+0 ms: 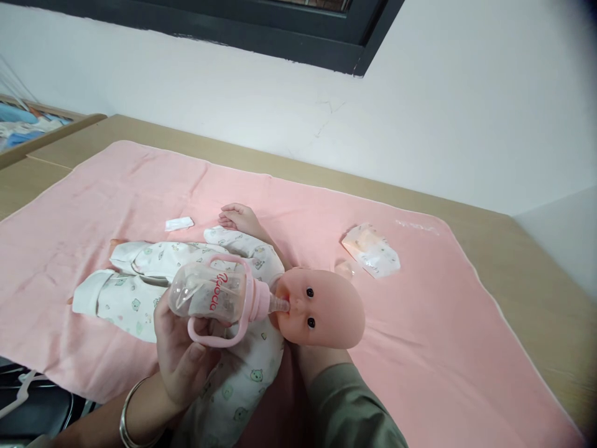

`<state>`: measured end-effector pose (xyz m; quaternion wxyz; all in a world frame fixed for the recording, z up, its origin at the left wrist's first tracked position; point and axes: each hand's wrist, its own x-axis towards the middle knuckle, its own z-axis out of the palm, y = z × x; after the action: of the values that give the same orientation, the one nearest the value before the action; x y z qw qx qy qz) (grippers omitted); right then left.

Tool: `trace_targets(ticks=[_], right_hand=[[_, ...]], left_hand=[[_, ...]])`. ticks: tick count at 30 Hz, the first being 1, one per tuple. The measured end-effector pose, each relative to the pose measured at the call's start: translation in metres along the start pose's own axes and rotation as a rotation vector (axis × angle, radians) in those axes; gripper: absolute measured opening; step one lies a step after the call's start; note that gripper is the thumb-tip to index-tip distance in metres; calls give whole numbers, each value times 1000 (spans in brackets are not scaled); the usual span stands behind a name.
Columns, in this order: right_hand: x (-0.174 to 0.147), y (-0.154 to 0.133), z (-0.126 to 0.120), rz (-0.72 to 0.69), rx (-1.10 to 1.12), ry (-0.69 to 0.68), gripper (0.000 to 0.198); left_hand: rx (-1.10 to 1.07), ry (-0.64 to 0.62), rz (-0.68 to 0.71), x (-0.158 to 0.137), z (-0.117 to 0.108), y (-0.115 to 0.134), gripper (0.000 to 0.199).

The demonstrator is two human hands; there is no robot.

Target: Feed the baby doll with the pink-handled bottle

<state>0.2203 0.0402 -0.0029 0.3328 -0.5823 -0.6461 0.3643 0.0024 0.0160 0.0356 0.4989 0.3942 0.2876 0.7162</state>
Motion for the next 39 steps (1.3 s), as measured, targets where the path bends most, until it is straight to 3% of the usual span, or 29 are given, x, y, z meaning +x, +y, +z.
trace_targets(ticks=[7,13,20,25,28,32,39], right_hand=[[4,6,-3,65,-56,-124,39],[0,-4,-4,6,-77,16,44],[3,-8,-3,-17,-18,7,39],[1,-7,-5,-8,-27,12,25],[0,-3,-3,-13,-8,-8,27],[0,4,2,4,14,40,47],[0,4,2,4,-29,19,39]], left_hand=[[-31,-10,-15,-1,2,1,59],[-39,-16,11,0,3,1,59],[-36,-37,11,-1,1,1,60],[-11,-7,-13,-2,1,2,58],[-13,-12,10,-2,0,0,61],[-9,-26,50,-2,-3,-3,63],[0,1,30,-1,-2,-2,61]])
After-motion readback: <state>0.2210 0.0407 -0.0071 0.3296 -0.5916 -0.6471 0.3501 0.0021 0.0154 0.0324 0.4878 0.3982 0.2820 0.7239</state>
